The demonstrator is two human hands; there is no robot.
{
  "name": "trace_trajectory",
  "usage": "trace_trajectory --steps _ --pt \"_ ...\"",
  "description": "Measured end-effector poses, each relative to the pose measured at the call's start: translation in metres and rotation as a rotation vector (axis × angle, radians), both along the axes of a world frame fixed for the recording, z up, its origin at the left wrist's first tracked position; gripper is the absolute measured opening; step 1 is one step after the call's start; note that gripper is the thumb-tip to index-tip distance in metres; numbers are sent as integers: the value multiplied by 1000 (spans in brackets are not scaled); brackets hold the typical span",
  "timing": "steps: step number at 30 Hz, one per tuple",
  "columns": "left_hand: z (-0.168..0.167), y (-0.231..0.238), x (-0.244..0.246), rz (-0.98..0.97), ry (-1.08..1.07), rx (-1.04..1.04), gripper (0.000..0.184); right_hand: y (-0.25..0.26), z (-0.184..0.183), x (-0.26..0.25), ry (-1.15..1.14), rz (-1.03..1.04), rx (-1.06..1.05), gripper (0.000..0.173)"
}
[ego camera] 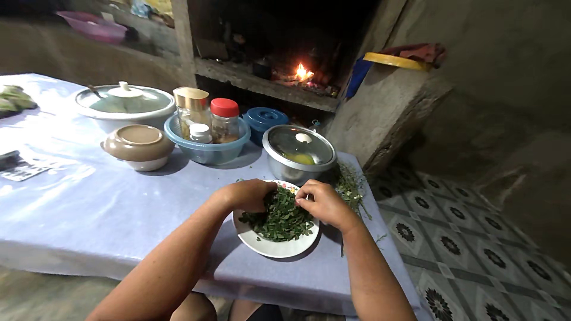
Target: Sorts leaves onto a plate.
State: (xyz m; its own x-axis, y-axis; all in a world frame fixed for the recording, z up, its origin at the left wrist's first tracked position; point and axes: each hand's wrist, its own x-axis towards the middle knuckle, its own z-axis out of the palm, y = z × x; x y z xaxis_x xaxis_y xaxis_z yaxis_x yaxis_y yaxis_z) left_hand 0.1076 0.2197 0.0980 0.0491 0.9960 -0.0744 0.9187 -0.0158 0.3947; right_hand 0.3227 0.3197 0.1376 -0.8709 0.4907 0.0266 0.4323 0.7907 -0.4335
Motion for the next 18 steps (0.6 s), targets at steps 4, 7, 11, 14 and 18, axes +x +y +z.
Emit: trace_trajectory --steps 4,7,11,14,18 --pt "4 -4 -6 -27 -95 108 44 3 0 2 75 18 -70 18" --pt "5 -6 -8 -55 -166 191 40 4 0 4 136 33 -123 16" --pt "7 -7 -5 -98 -279 290 41 7 -2 6 211 50 -161 15" --pt "7 -6 -4 -125 -340 326 47 7 -2 6 231 47 -175 14" --pt "8 -8 -5 -170 -432 296 49 8 -2 7 242 34 -166 14"
